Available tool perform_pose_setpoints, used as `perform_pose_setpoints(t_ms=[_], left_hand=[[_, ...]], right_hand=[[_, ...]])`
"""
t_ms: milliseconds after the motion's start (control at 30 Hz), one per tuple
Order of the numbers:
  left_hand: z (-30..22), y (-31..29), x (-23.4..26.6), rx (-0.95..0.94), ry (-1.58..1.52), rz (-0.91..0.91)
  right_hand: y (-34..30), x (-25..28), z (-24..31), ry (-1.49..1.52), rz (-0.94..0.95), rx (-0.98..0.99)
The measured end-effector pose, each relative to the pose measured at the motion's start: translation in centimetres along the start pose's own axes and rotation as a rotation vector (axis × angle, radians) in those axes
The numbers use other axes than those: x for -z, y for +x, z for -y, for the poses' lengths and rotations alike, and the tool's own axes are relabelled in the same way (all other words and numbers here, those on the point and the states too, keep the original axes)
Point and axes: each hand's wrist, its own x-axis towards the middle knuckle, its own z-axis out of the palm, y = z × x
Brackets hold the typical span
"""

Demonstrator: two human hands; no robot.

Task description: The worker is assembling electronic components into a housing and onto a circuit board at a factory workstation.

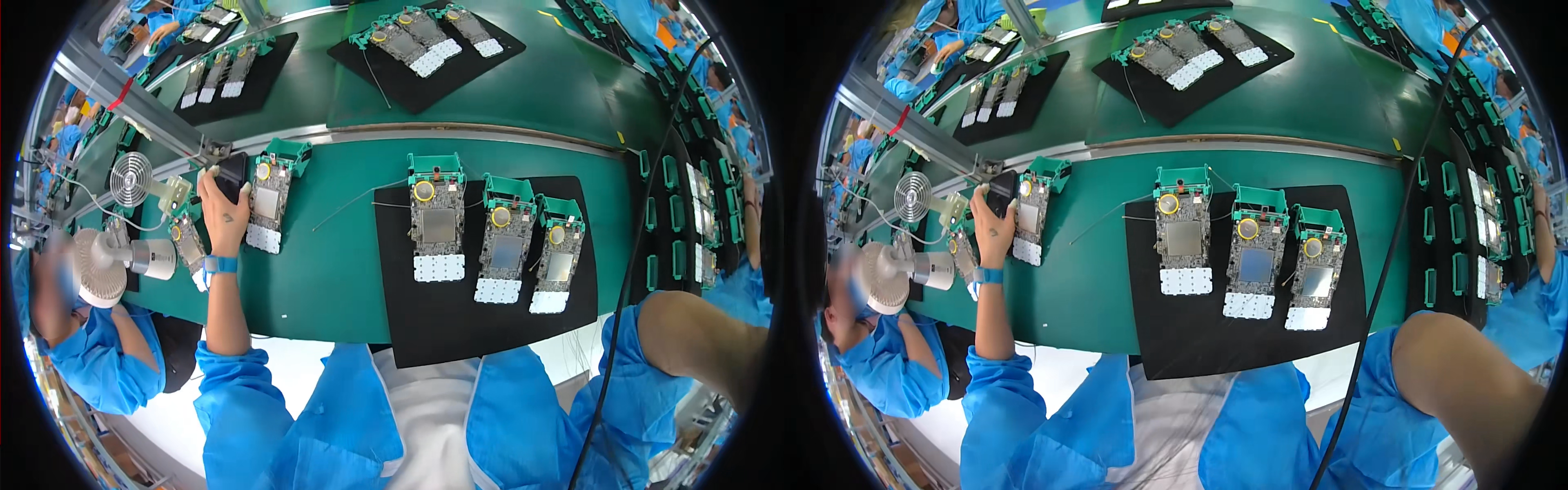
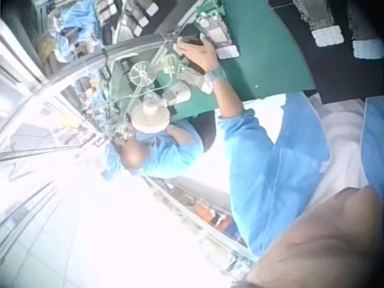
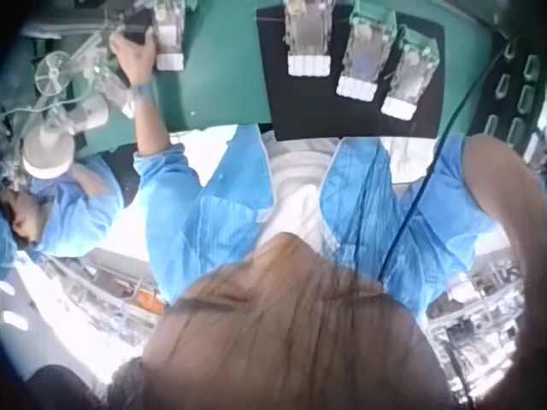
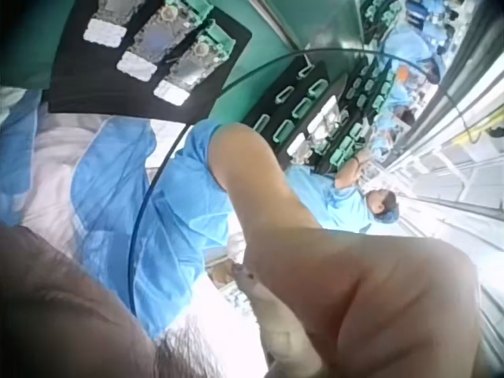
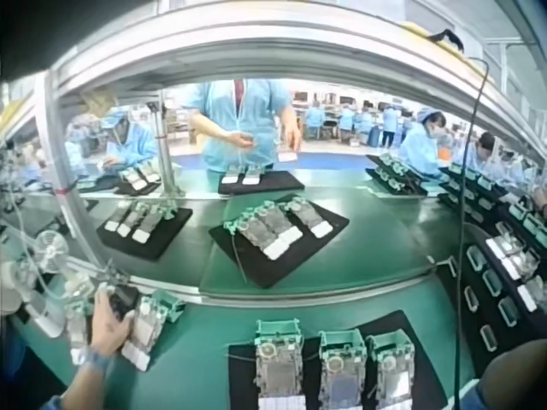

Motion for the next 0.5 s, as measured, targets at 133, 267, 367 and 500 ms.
perform_pose_setpoints(t_ms=[133, 267, 367, 500], left_hand=[[2.0, -1.1, 0.9, 0.040, -0.055, -0.046], [-1.6, -2.1, 1.6, 0.040, -0.024, -0.235], [-7.8, -2.0, 3.2, -0.104, -0.082, -0.316], [-13.9, -4.1, 4.2, -0.252, -0.319, -0.174]], right_hand=[[-0.8, 0.5, 0.3, -0.028, -0.172, -0.002], [-2.6, -1.3, -0.7, -0.021, -0.335, -0.023], [-1.5, -1.1, -0.9, -0.037, -0.387, -0.025], [-1.5, -2.6, -1.1, -0.037, -0.463, -0.066]])
